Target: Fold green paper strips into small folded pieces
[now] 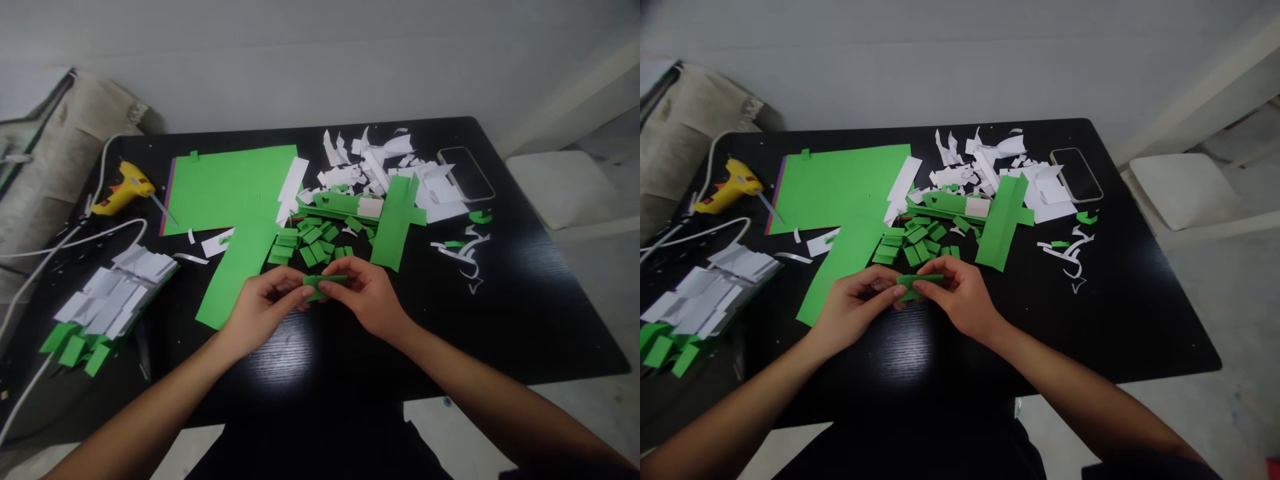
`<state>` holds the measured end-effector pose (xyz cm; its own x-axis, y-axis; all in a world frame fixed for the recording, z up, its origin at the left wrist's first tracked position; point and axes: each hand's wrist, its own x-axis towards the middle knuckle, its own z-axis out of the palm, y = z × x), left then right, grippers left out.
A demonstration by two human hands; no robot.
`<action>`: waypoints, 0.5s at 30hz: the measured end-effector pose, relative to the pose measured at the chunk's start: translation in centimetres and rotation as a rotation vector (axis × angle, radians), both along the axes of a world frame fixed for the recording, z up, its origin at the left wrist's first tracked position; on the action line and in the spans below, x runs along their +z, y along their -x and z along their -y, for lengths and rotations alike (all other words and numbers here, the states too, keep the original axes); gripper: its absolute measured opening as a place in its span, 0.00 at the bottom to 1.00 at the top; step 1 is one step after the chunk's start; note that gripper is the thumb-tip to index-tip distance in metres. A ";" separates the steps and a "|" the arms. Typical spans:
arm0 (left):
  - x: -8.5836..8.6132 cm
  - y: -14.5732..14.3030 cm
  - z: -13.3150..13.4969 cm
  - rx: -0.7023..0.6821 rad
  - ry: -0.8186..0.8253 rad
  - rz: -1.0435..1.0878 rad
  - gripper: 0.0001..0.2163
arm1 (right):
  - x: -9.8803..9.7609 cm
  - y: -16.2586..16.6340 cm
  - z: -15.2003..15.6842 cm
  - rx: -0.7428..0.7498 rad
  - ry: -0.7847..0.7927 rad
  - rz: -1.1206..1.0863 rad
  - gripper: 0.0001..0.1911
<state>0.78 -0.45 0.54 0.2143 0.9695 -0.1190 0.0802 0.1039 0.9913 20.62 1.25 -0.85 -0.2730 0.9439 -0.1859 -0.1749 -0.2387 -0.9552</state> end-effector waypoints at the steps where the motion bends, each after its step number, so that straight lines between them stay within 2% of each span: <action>1: 0.0 0.0 0.0 0.001 0.004 -0.005 0.03 | 0.0 0.0 0.0 -0.001 -0.007 0.006 0.13; 10: 0.1 -0.1 0.1 0.013 -0.006 -0.011 0.04 | -0.1 0.0 0.1 0.012 0.003 0.025 0.14; 15: -0.3 0.2 0.2 -0.010 -0.020 -0.082 0.06 | -0.2 -0.1 0.1 0.028 -0.054 0.097 0.13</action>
